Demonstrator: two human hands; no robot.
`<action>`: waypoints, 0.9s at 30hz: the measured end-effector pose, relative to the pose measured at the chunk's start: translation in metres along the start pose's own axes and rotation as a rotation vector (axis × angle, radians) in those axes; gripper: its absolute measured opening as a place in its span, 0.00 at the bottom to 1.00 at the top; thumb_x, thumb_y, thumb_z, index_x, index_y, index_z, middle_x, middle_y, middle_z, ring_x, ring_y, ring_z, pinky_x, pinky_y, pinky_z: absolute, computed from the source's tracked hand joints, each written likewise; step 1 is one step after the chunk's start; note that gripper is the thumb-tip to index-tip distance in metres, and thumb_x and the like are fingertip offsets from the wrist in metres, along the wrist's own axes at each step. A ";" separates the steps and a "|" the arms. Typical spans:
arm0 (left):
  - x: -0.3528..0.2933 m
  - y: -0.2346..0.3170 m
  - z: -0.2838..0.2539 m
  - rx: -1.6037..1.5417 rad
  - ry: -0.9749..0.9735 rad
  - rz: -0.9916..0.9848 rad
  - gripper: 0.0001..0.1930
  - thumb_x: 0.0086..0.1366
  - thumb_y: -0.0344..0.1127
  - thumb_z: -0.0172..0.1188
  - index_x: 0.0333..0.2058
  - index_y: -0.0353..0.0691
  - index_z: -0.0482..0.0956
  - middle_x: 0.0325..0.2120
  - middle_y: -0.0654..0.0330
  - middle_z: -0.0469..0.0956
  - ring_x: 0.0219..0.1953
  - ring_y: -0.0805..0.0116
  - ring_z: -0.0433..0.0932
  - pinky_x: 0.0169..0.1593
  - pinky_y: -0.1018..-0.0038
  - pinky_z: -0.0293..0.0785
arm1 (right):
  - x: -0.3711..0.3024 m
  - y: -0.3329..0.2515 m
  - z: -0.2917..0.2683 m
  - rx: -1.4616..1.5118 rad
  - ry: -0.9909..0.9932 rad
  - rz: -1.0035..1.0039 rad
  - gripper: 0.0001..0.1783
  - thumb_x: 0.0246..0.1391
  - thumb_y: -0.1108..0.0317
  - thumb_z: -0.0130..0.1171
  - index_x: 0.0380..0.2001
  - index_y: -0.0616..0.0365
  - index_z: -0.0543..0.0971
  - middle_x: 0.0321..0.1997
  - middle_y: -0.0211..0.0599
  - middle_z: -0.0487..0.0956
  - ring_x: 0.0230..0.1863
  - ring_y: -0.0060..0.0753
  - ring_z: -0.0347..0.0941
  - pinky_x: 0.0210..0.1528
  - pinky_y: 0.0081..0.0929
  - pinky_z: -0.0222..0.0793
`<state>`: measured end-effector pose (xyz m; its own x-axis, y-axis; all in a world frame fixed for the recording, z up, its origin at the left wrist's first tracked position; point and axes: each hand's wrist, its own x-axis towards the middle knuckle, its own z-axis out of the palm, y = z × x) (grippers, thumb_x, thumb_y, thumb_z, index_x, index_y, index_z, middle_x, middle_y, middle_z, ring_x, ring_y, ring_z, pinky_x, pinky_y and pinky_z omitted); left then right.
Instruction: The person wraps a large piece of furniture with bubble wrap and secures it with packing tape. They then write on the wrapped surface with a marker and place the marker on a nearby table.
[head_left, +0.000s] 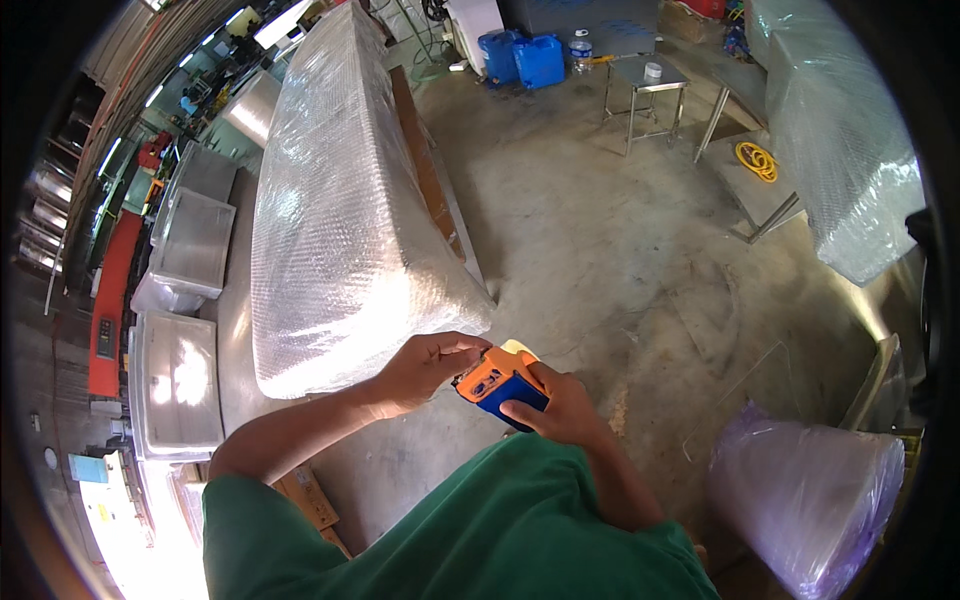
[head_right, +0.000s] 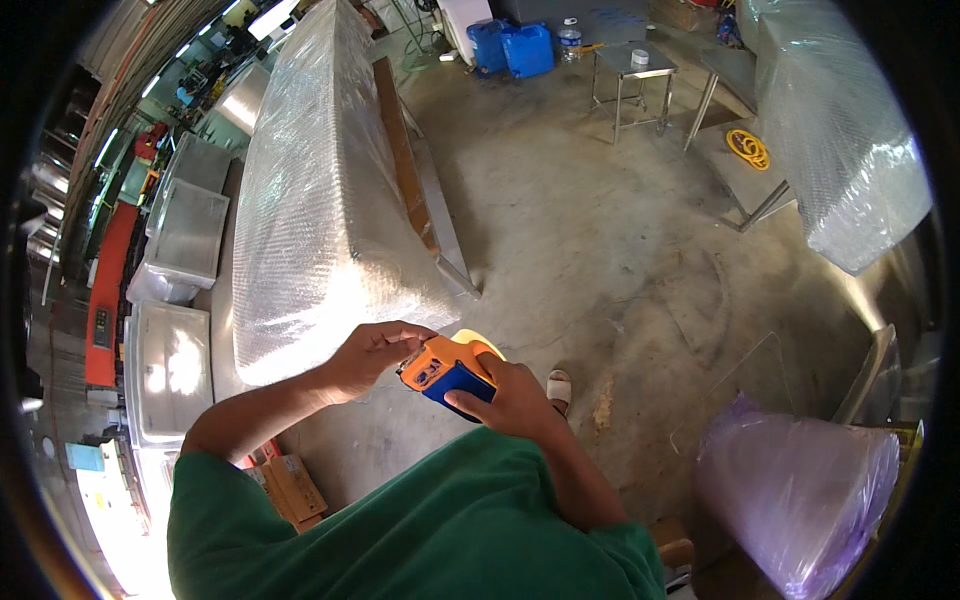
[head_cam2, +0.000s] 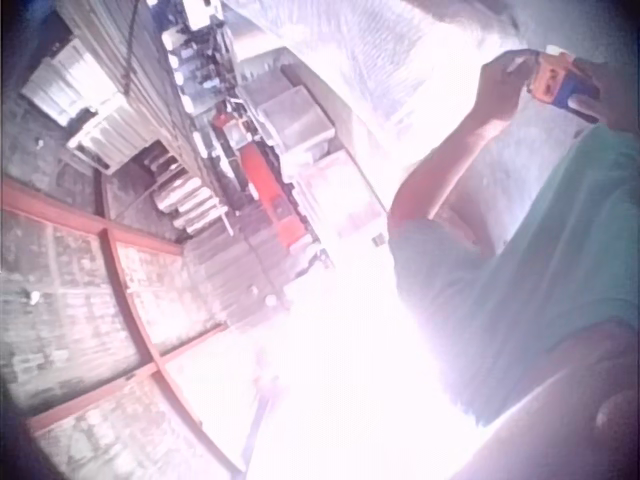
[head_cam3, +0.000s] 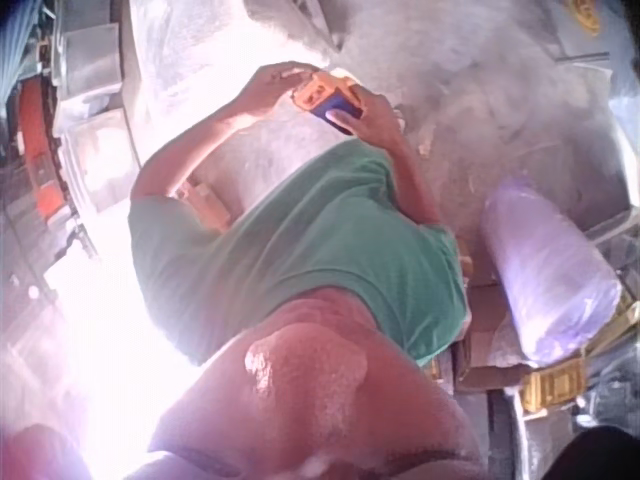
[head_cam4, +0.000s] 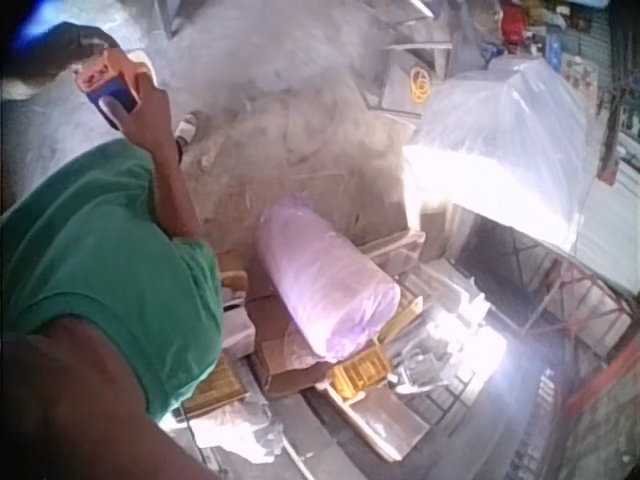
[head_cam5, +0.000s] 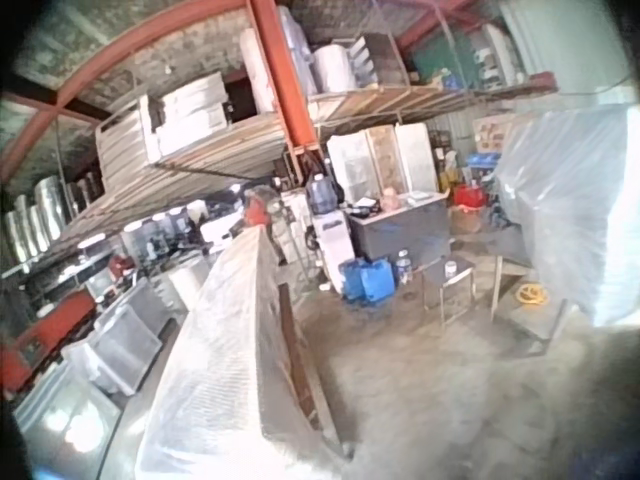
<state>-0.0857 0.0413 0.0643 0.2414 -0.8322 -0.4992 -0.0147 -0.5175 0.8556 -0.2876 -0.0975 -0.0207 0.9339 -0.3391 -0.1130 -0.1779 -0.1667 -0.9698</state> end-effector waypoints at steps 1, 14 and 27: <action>0.004 0.015 0.002 -0.002 0.001 -0.022 0.23 0.76 0.44 0.54 0.59 0.33 0.74 0.52 0.54 0.80 0.56 0.69 0.76 0.61 0.71 0.71 | 0.004 0.003 -0.007 0.023 0.005 -0.021 0.35 0.51 0.44 0.70 0.45 0.69 0.77 0.37 0.55 0.84 0.40 0.53 0.83 0.43 0.41 0.78; 0.097 0.153 -0.071 1.325 0.361 0.163 0.09 0.68 0.33 0.57 0.38 0.38 0.86 0.23 0.57 0.84 0.26 0.61 0.83 0.39 0.65 0.78 | 0.059 -0.024 -0.010 1.021 -0.215 0.238 0.27 0.66 0.44 0.57 0.41 0.62 0.78 0.29 0.34 0.80 0.28 0.22 0.76 0.33 0.20 0.73; 0.109 0.114 -0.138 1.574 0.360 -0.280 0.43 0.65 0.38 0.58 0.74 0.71 0.46 0.75 0.41 0.35 0.76 0.37 0.35 0.71 0.36 0.46 | 0.072 -0.004 0.080 1.273 -0.286 0.209 0.32 0.65 0.38 0.54 0.33 0.61 0.80 0.23 0.35 0.81 0.21 0.25 0.77 0.29 0.22 0.74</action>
<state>0.0725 -0.0811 0.1265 0.6037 -0.7130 -0.3567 -0.7949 -0.5042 -0.3375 -0.1946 -0.0476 -0.0422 0.9846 -0.0200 -0.1736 -0.0584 0.8987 -0.4347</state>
